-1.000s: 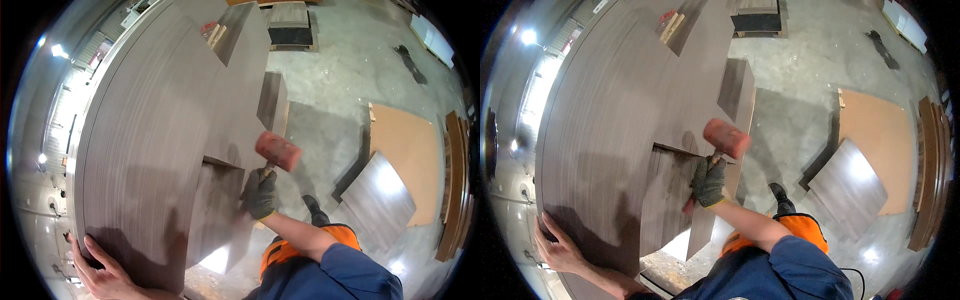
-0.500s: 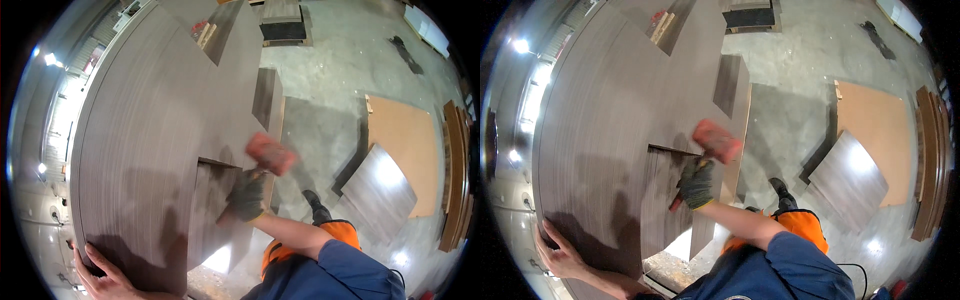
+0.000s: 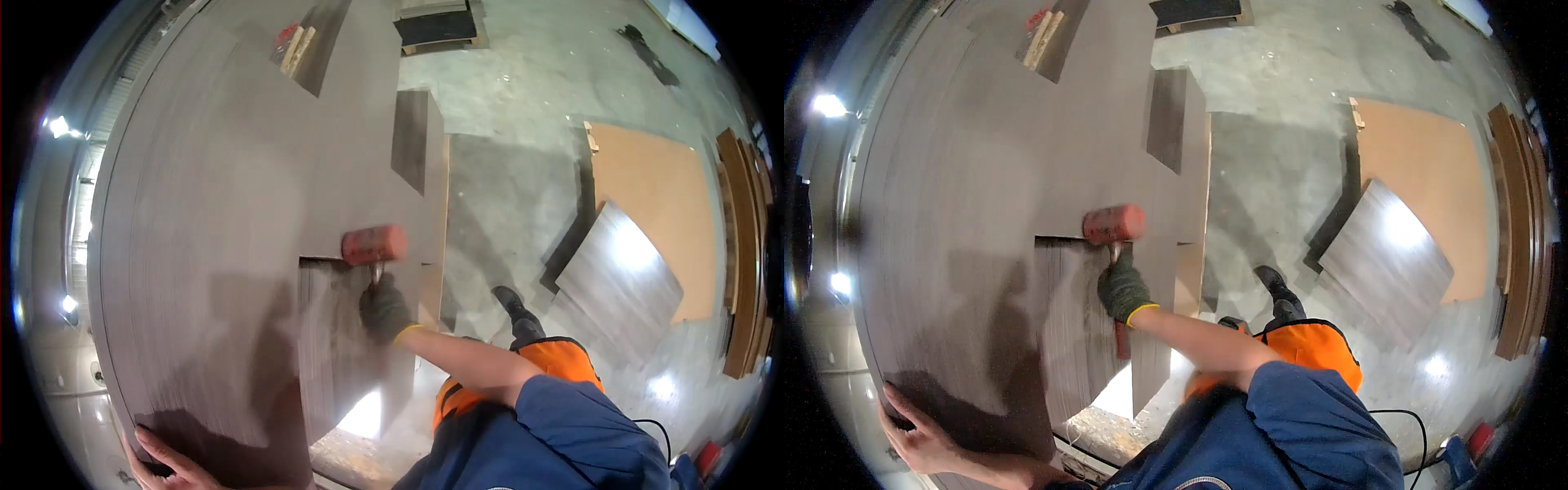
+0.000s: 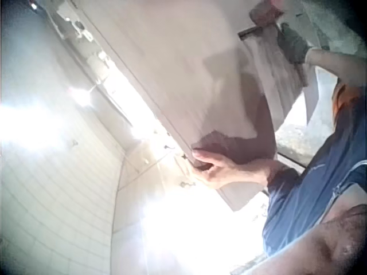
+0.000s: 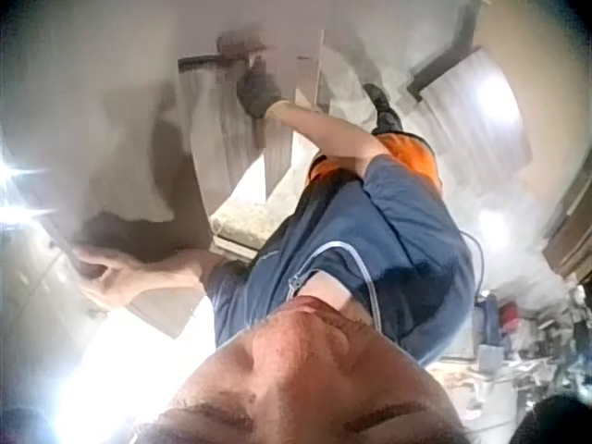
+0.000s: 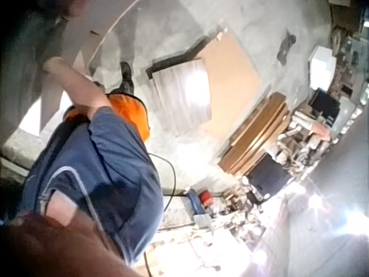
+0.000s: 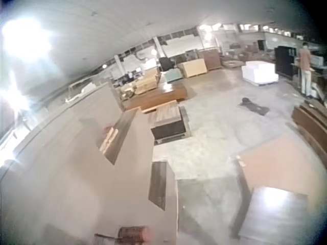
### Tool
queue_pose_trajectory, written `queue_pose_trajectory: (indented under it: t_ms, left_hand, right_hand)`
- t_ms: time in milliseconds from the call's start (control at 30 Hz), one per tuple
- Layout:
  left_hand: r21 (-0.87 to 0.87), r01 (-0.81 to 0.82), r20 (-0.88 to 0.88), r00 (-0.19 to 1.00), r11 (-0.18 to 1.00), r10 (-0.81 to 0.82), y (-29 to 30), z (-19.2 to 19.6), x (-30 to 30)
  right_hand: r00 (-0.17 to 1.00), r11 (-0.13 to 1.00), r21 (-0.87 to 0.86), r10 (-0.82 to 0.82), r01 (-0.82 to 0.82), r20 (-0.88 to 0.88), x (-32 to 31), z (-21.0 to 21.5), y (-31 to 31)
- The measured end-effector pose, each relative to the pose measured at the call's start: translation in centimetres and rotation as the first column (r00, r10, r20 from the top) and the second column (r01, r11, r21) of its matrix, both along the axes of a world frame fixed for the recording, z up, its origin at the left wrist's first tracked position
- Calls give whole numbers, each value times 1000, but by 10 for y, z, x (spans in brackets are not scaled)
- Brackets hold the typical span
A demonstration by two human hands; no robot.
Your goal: The person aligns a stack of wooden panels by striking the edges with a mallet and using a scraper on the sides. They then move around a larger wooden structure, tapping various sections with the mallet and scraping the surfaces.
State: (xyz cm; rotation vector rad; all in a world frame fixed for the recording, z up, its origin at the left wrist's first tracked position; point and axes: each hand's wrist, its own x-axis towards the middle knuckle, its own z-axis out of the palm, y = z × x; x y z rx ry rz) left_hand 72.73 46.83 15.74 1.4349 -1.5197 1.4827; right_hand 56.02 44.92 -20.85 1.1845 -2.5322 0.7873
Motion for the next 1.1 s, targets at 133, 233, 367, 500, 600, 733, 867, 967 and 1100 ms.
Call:
queue_pose_trajectory:
  t_ms: [133, 233, 367, 500, 600, 733, 867, 967, 1100]
  left_hand:
    - [-4, -91, -2, 996, 996, 91, 2, 3, 10]
    - [-7, -71, -12, 997, 997, 71, 1, 3, 14]
    - [0, -110, -38, 993, 994, 110, 1, 2, 9]
    - [-5, -59, -17, 998, 998, 59, -1, 3, 13]
    - [-51, -102, 36, 994, 993, 104, 0, 5, 20]
    - [-13, -72, -47, 996, 997, 72, -1, 2, 11]
    - [-34, -49, -45, 998, 998, 47, -1, 4, 20]
    - [-18, -5, -71, 997, 1000, 4, 0, 3, 10]
    - [-40, -7, -36, 999, 999, 6, -1, 5, 10]
  right_hand:
    - [480, 972, -232, 224, -42, 848, -2, -19, 11]
    - [115, 834, -236, 207, 498, 972, -17, -38, 4]
    - [933, 993, -29, -99, 116, 346, -4, -59, 2]
    - [269, 999, -18, 25, -27, 963, 0, -16, 6]
    - [146, 997, -60, 54, 38, 988, -8, -11, 16]
    - [609, 963, 35, -197, 267, 769, 38, -95, 0]
    - [443, 993, -3, 56, -120, 895, 42, -37, -5]
    - [559, 966, -233, 257, -116, 788, 25, -104, 12]
    - [131, 906, 11, -73, 424, 989, 23, -94, -1]
